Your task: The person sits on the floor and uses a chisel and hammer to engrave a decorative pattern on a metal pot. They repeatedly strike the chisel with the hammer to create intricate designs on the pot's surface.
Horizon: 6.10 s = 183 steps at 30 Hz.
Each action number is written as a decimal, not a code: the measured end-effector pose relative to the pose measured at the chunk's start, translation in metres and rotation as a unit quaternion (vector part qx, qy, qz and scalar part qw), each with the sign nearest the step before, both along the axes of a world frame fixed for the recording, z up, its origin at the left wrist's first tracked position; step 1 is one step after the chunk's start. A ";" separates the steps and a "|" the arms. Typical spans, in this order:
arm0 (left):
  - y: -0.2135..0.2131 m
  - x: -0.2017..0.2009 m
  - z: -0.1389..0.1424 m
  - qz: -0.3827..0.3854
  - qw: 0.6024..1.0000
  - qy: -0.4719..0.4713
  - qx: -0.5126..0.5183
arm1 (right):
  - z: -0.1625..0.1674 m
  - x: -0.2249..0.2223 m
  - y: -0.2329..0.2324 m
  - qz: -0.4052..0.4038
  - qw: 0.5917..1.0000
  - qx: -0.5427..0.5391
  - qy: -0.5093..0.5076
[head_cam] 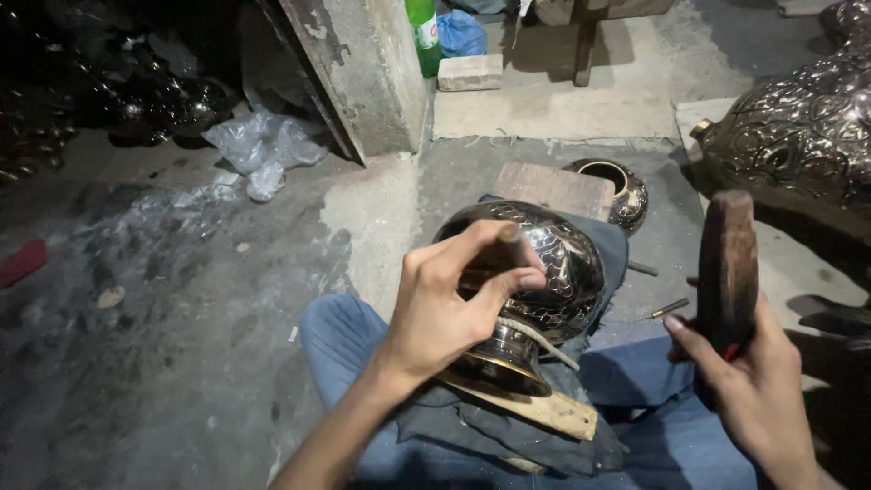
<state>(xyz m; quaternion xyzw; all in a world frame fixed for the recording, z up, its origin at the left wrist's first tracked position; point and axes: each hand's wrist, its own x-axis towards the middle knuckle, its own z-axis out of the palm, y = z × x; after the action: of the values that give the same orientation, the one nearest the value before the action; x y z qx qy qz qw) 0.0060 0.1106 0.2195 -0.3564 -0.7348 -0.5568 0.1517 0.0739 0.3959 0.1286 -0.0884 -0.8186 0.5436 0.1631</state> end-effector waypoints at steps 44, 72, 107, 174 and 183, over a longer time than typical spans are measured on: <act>0.018 -0.025 0.010 -0.108 0.974 0.108 -0.167 | 0.087 -0.039 0.030 0.076 0.882 0.446 0.128; 0.027 -0.036 0.041 -0.275 0.874 0.186 -0.355 | 0.002 0.033 -0.008 -0.064 0.966 0.175 0.180; 0.036 -0.039 0.037 -0.235 0.886 0.176 -0.358 | 0.018 0.018 0.008 -0.100 0.987 -0.019 0.122; 0.054 -0.037 0.044 -0.286 0.866 0.127 -0.390 | 0.001 0.014 0.001 -0.065 0.978 0.109 0.164; 0.049 -0.036 0.040 -0.263 0.864 0.177 -0.392 | -0.015 0.019 0.004 -0.082 0.978 0.063 0.183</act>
<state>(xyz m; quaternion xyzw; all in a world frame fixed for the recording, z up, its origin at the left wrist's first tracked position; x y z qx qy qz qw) -0.0297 0.1599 0.2593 -0.6591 -0.7321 -0.1700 -0.0256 0.0933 0.4004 0.1136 -0.0436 -0.7976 0.4826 0.3592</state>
